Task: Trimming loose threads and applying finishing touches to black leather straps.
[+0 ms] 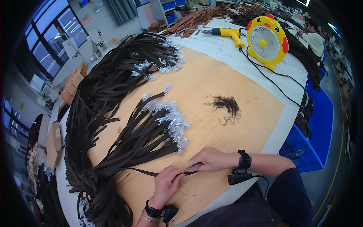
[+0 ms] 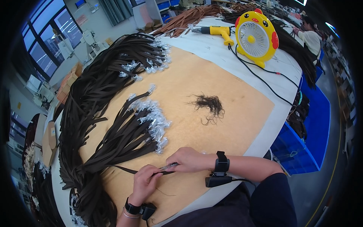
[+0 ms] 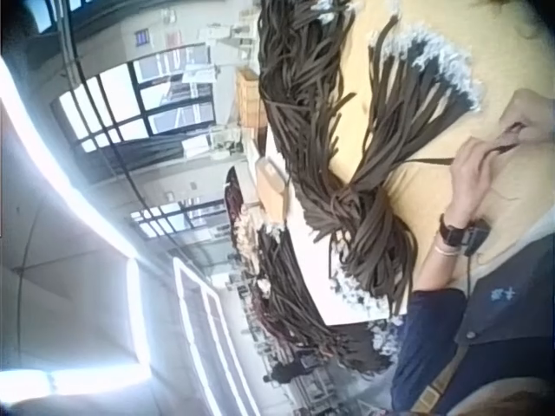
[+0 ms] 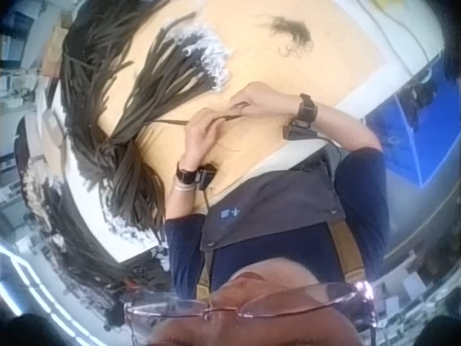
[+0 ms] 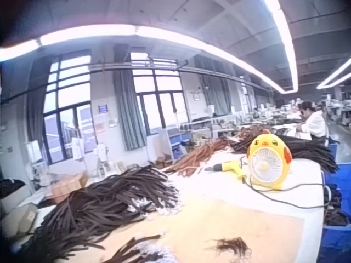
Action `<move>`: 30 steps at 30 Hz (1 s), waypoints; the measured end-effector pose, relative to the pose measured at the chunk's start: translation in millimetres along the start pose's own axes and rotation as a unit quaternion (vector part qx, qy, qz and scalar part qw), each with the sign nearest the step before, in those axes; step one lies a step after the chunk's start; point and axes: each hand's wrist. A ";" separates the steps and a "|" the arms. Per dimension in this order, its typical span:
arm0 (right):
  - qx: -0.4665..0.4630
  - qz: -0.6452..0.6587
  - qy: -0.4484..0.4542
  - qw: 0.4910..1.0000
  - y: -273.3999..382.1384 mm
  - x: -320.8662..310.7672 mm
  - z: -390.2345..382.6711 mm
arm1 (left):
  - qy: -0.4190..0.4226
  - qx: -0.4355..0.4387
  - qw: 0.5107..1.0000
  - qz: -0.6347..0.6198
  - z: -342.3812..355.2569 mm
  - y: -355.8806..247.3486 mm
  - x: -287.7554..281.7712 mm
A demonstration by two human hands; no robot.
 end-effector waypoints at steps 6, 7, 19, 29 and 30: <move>0.160 -0.151 -0.240 0.945 -27.3 -35.9 -4.7 | 0.163 -0.055 0.984 -0.037 -18.5 -12.1 -28.6; 0.158 -0.151 -0.239 0.946 -30.2 -44.0 -4.9 | 0.204 -0.045 0.977 -0.046 -18.2 -13.2 -36.1; 0.042 -0.146 -0.066 0.986 2.1 -8.4 28.9 | 0.025 -0.048 0.969 0.243 39.9 33.8 -24.8; 0.079 -0.259 -0.129 0.954 -26.2 -33.3 38.2 | -0.007 -0.010 0.964 0.266 49.6 40.8 -15.7; 0.080 -0.261 -0.128 0.954 -34.1 -37.1 37.7 | -0.008 -0.010 0.964 0.264 52.1 44.2 -13.2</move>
Point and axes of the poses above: each hand's wrist, its own z-axis towards the middle knuckle, its own x-axis out of the palm, y = z × x, and after that the axes turned 2 degrees about -y, right-handed
